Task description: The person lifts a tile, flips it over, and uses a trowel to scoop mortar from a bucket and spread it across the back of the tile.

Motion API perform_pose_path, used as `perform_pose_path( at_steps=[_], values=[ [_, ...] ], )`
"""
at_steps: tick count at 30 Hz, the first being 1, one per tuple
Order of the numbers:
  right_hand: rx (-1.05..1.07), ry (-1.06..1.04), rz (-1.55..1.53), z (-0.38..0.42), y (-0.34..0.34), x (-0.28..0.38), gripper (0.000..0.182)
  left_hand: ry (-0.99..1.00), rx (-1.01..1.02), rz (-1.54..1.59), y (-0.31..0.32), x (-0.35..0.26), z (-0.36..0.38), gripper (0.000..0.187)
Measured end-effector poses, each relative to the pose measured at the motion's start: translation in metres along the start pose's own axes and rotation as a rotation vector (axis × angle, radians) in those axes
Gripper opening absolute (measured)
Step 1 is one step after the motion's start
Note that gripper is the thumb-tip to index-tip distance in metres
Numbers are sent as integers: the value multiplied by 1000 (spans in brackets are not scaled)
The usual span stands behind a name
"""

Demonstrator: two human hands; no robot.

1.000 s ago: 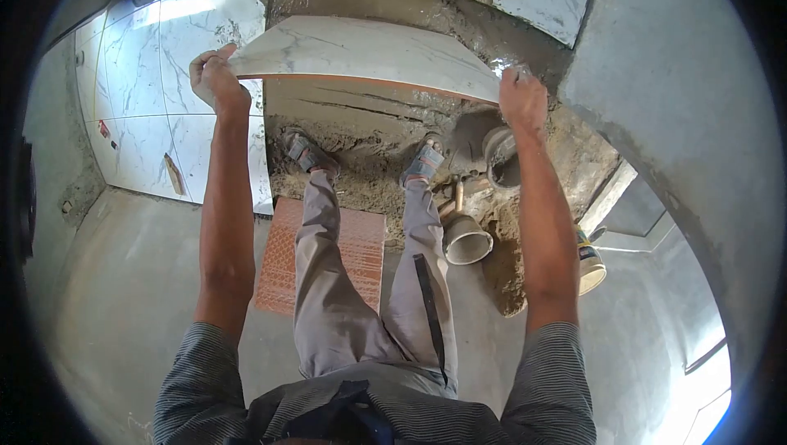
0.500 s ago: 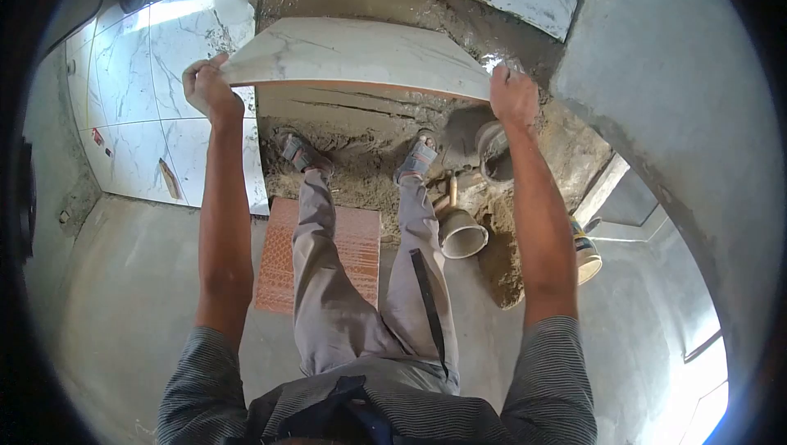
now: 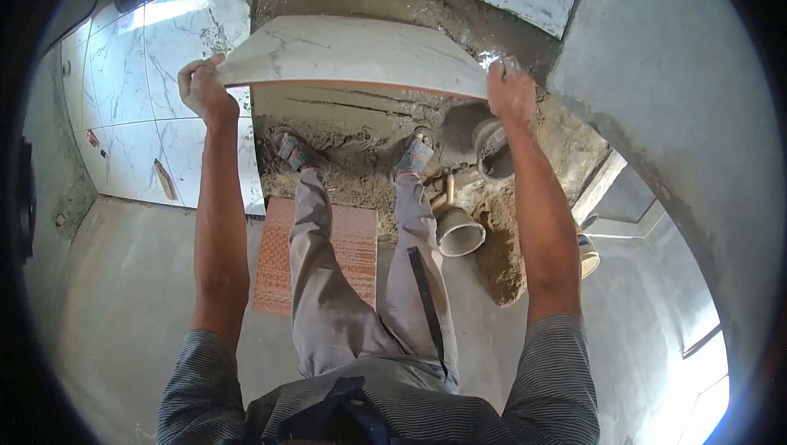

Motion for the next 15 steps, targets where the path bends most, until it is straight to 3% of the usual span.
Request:
perform_pose_path(
  at_steps=[15],
  values=[
    [18, 104, -14, -7, -5, 14, 44, -29, -30, 30, 7, 1, -12, 11]
  ],
)
Point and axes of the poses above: each hand's wrist, its own z-axis away from the middle knuckle, its own y-axis out of the palm, x = y × z, the point moved 4 cm from there along -z, towards the middle knuckle, and after that the axes turned 11 degrees about -x, right-handed, at the moved point
